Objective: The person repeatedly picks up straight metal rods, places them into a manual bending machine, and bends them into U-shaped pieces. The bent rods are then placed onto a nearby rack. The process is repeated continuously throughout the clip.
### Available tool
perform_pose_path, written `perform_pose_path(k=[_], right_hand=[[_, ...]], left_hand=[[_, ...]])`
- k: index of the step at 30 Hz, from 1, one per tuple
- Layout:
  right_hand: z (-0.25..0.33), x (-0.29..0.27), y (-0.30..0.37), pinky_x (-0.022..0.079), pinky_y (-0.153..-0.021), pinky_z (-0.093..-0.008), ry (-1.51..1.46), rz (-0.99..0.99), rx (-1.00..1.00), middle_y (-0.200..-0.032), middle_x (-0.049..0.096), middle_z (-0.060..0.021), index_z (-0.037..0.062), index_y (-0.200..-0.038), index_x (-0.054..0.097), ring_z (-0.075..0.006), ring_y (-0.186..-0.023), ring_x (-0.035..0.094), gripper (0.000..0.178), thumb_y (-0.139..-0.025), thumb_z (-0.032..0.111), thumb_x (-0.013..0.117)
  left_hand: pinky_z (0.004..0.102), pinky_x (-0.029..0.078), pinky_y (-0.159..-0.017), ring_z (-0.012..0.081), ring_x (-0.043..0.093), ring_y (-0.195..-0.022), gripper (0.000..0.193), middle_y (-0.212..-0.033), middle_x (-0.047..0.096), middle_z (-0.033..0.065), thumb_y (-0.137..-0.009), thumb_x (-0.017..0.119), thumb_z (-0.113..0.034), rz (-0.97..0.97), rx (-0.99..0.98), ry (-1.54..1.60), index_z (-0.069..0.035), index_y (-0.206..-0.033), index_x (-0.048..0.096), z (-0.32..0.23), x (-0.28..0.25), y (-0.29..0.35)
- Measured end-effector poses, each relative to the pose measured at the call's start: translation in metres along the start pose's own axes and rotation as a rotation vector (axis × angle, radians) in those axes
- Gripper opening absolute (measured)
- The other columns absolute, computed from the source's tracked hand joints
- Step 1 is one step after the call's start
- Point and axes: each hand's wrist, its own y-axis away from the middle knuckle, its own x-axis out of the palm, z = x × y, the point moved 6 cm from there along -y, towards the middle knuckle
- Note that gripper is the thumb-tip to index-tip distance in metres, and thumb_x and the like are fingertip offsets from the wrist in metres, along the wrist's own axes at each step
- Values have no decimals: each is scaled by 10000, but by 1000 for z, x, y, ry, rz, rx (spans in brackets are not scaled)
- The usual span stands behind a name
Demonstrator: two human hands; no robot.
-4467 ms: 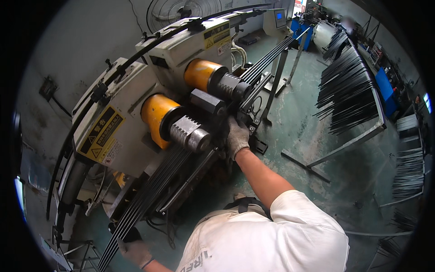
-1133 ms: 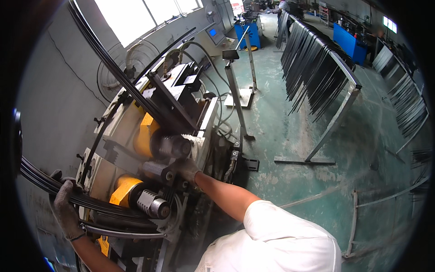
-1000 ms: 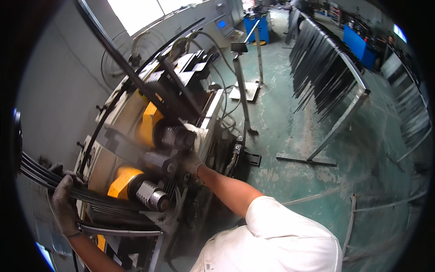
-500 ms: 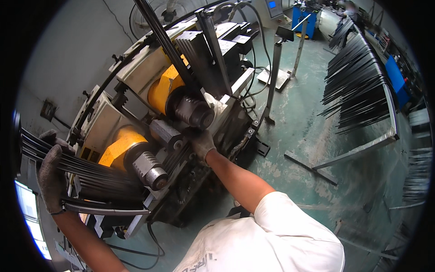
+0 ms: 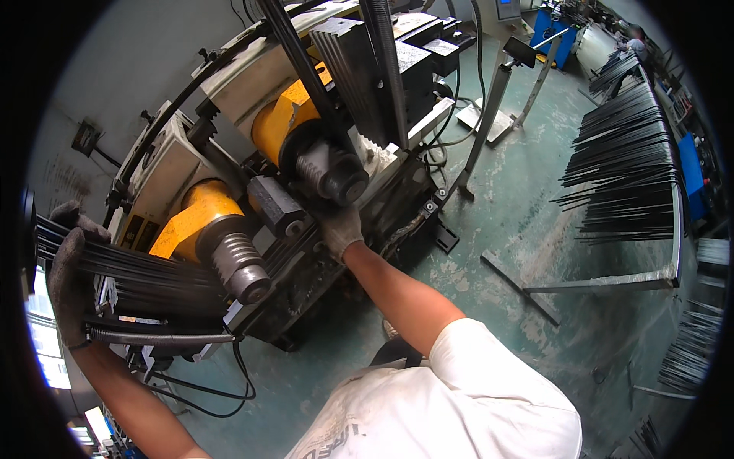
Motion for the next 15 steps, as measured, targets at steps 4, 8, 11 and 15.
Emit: perform_pose_path(k=[4,8,11,15], right_hand=[[-1,-9,-3,575,-905,-371,-68,-19,-3,-1149,787,-81,-14,-1305,740,-169,-1017,721,374,-994,183,807],[-15,8,-11,577,-919,-399,549,69,-314,-1171,790,-185,-3,-1306,736,-288,-1044,758,321,-1043,178,699],[32,-5,17,559,-987,-407,409,1,18,-1234,781,-232,7,-1351,717,-354,-1165,741,353,-1070,216,667],[31,-77,76,559,-978,-388,291,-98,-68,-1201,801,-178,12,-1338,717,-313,-1119,754,324,-1084,209,678]], left_hand=[[382,585,-995,215,760,-1001,398,-1083,768,110,-1029,751,-393,45,-15,52,-32,-1198,752,1,23,-11],[380,579,-1063,217,740,-1130,492,-1151,760,123,-1068,718,-430,103,39,-51,-4,-1314,744,12,-25,-3],[406,568,-1111,257,725,-1209,506,-1253,753,137,-1108,611,-420,97,214,-327,-37,-1434,660,10,-47,44],[427,581,-1100,348,741,-1200,680,-1289,778,180,-1078,573,-583,18,343,-372,-92,-1547,557,-62,-22,111]])
